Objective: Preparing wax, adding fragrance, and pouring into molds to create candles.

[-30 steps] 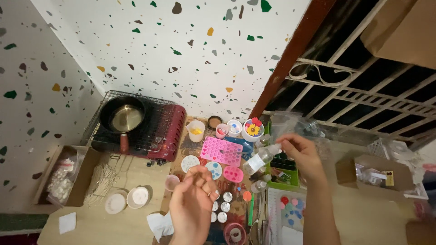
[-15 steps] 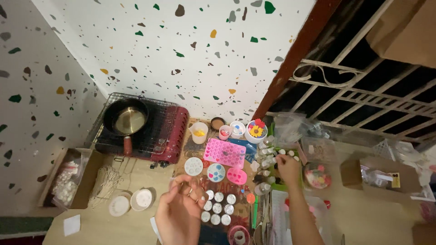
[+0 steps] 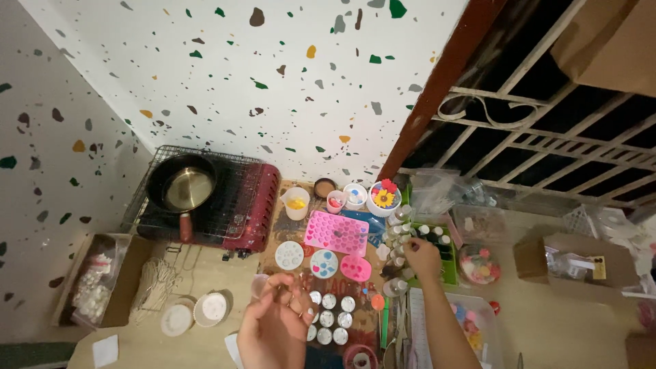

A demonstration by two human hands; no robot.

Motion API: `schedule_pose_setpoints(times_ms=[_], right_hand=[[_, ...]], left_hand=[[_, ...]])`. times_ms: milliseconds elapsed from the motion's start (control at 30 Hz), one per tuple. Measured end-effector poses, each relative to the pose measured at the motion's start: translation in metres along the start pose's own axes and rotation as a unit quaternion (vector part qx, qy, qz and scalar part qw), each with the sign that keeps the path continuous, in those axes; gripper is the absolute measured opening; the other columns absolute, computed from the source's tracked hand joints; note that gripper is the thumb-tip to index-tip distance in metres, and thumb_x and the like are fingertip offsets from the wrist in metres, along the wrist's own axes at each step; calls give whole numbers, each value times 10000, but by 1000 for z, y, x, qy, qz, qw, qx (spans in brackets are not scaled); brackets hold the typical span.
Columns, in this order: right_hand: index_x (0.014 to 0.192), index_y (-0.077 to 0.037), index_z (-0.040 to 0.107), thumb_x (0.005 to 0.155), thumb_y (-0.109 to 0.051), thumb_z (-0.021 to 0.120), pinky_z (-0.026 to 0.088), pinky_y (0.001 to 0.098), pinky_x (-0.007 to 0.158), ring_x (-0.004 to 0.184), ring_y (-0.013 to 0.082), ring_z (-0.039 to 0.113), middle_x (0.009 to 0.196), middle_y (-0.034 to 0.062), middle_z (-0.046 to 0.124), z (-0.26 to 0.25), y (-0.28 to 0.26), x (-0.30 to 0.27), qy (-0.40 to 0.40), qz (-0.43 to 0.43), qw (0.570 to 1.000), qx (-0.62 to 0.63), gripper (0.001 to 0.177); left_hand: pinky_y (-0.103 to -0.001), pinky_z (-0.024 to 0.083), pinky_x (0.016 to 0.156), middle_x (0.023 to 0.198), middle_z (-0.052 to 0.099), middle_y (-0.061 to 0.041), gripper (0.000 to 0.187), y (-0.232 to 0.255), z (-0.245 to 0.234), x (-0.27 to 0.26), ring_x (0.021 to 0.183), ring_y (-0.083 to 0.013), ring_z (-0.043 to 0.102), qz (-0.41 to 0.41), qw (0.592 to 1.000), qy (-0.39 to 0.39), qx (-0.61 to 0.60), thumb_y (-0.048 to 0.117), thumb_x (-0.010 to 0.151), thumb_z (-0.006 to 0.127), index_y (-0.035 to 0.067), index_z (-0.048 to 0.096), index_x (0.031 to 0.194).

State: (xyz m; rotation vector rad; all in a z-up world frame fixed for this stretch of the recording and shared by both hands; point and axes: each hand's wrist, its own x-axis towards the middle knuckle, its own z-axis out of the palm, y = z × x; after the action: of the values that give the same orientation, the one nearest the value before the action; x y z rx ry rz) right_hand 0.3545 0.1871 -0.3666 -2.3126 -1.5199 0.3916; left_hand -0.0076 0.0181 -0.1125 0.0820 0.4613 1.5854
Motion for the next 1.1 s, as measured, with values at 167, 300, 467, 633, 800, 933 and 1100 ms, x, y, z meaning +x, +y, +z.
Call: schedule_pose_setpoints(times_ms=[167,300,467,633,800,933,1100], right_hand=[[998,-138,810,838,-424,707,561,445,648,729,351,703,839,80,776,1,-10,11,54,21,998,-17,343],[880,-116,812,818,-434,739,550,473,665,731,392,690,804,142,754,12,-8,22,33,12,999,-29,333],[973,-100,792,897,-406,665,551,489,652,725,404,682,838,169,748,0,-6,32,22,16,998,-53,340],[853,-95,804,806,-287,770,537,449,706,790,356,672,980,96,721,-44,2,42,211,-142,967,2,201],[1042,-19,793,931,-306,740,334,246,419,454,106,433,684,78,689,-137,-57,16,-12,5,953,304,312],[958,32,793,886,-208,767,431,223,595,638,104,544,752,48,702,-174,-82,-5,-9,-20,909,417,252],[1010,69,774,914,-105,702,440,237,583,624,132,539,789,114,731,-174,-79,-1,-42,-26,886,460,211]], left_hand=[[-380,434,674,982,587,-183,390,-1,-11,9,825,-265,573,-5,1000,-6,10,263,903,514,-39,588,1139],[-378,426,638,967,595,-180,413,-1,-13,13,781,-279,574,-6,999,14,30,281,886,527,-34,600,1143],[-376,436,628,970,599,-171,408,-1,-20,21,793,-256,565,5,1000,3,20,287,901,537,-36,603,1142],[-371,398,610,944,566,-176,368,-2,-6,25,748,-259,530,11,1000,7,18,263,919,515,-41,587,1114],[-361,387,587,881,536,-158,369,-14,8,26,685,-232,511,-8,998,59,38,244,892,486,-41,552,1117],[-348,436,625,901,559,-156,364,-20,4,23,721,-210,520,-19,1000,12,6,228,883,516,-35,565,1130],[-343,425,606,908,568,-158,351,-20,2,21,738,-242,548,-35,999,35,15,233,889,519,-20,577,1125]])
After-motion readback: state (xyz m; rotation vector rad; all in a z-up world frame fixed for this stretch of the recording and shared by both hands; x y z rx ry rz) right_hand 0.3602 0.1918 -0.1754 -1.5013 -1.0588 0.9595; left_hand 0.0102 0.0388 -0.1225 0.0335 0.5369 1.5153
